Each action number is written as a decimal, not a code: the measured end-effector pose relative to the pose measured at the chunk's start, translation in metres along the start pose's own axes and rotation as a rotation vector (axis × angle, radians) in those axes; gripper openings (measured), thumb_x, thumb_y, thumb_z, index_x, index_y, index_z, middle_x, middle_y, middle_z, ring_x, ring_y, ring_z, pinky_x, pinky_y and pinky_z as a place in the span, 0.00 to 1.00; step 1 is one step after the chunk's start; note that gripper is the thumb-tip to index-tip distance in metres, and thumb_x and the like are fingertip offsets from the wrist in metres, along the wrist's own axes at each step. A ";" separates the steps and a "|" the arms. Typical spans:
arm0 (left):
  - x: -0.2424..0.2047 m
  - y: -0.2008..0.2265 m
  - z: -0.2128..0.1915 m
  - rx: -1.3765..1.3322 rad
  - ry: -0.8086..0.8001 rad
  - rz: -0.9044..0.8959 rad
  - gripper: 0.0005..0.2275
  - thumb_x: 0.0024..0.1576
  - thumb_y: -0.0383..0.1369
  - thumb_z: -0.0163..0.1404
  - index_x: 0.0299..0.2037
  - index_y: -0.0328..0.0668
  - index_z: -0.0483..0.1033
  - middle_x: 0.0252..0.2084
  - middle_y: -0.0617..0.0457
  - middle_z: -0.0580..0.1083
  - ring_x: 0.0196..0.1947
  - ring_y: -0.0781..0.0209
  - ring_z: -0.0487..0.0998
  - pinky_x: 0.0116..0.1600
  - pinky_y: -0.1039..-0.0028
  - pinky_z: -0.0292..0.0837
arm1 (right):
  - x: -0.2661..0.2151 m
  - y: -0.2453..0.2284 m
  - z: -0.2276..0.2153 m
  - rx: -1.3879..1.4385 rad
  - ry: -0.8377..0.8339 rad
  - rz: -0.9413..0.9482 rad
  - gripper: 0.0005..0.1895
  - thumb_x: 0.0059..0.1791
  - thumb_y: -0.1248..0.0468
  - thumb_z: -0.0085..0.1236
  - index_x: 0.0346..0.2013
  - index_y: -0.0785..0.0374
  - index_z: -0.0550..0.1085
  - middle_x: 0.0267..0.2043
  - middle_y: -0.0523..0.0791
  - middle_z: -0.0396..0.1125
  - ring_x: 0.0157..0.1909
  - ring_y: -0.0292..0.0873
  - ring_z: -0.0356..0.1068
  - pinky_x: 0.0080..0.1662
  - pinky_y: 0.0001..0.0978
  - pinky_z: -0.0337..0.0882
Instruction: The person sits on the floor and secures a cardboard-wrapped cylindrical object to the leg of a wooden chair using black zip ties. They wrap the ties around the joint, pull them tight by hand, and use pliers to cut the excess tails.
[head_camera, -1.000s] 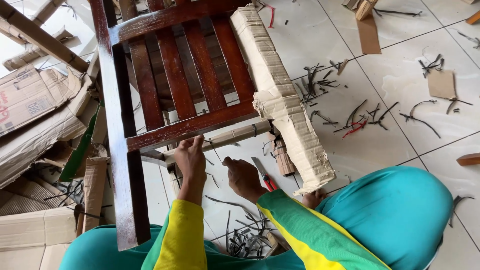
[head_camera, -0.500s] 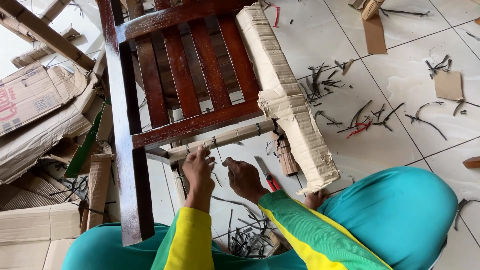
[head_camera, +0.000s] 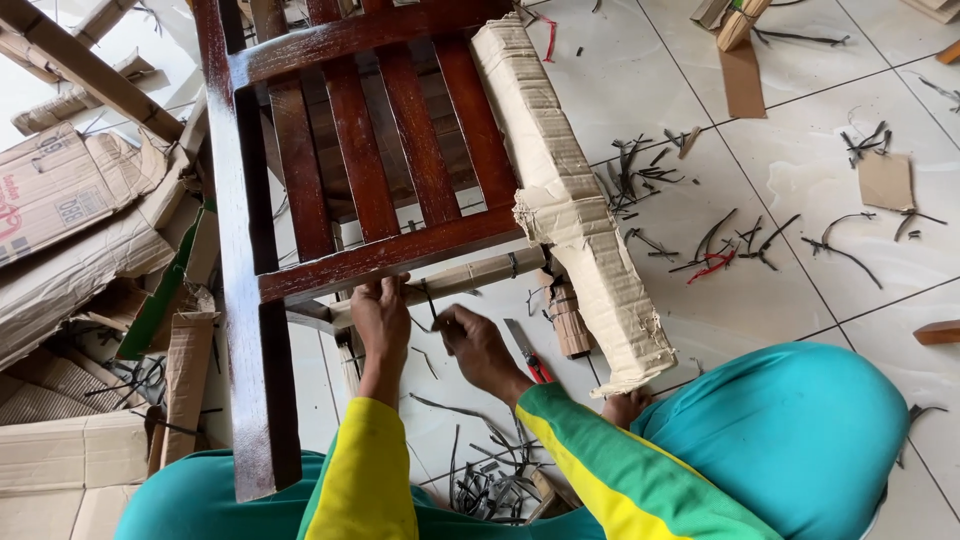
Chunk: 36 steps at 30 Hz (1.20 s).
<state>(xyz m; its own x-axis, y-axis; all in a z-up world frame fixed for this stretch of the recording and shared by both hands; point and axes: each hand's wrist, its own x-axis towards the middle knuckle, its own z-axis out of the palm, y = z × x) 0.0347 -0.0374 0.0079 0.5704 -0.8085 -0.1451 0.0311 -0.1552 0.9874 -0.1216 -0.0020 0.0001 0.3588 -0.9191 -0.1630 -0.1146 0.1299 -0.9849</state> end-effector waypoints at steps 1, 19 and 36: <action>0.004 -0.006 0.001 -0.002 0.004 -0.004 0.13 0.69 0.36 0.47 0.37 0.38 0.80 0.29 0.51 0.77 0.28 0.67 0.72 0.37 0.77 0.71 | 0.004 -0.015 -0.003 -0.003 -0.004 0.004 0.12 0.57 0.68 0.43 0.41 0.55 0.76 0.22 0.39 0.64 0.31 0.36 0.66 0.41 0.32 0.70; 0.023 -0.035 0.004 0.450 -0.073 0.102 0.12 0.60 0.33 0.50 0.25 0.41 0.78 0.22 0.47 0.73 0.25 0.49 0.74 0.38 0.59 0.68 | 0.101 -0.029 -0.020 0.095 0.156 0.147 0.10 0.55 0.62 0.44 0.31 0.53 0.71 0.27 0.40 0.61 0.31 0.43 0.62 0.49 0.42 0.67; 0.027 -0.046 0.011 0.496 0.084 0.097 0.13 0.61 0.36 0.47 0.25 0.44 0.78 0.18 0.46 0.70 0.24 0.41 0.73 0.37 0.59 0.68 | 0.017 0.031 0.018 -0.322 0.047 -0.252 0.06 0.55 0.69 0.47 0.39 0.58 0.73 0.35 0.48 0.68 0.46 0.54 0.73 0.49 0.46 0.74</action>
<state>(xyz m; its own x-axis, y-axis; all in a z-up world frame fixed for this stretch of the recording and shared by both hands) 0.0396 -0.0580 -0.0418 0.6157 -0.7874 -0.0287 -0.4066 -0.3487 0.8444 -0.1018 -0.0070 -0.0340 0.3709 -0.9242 0.0914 -0.3154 -0.2179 -0.9236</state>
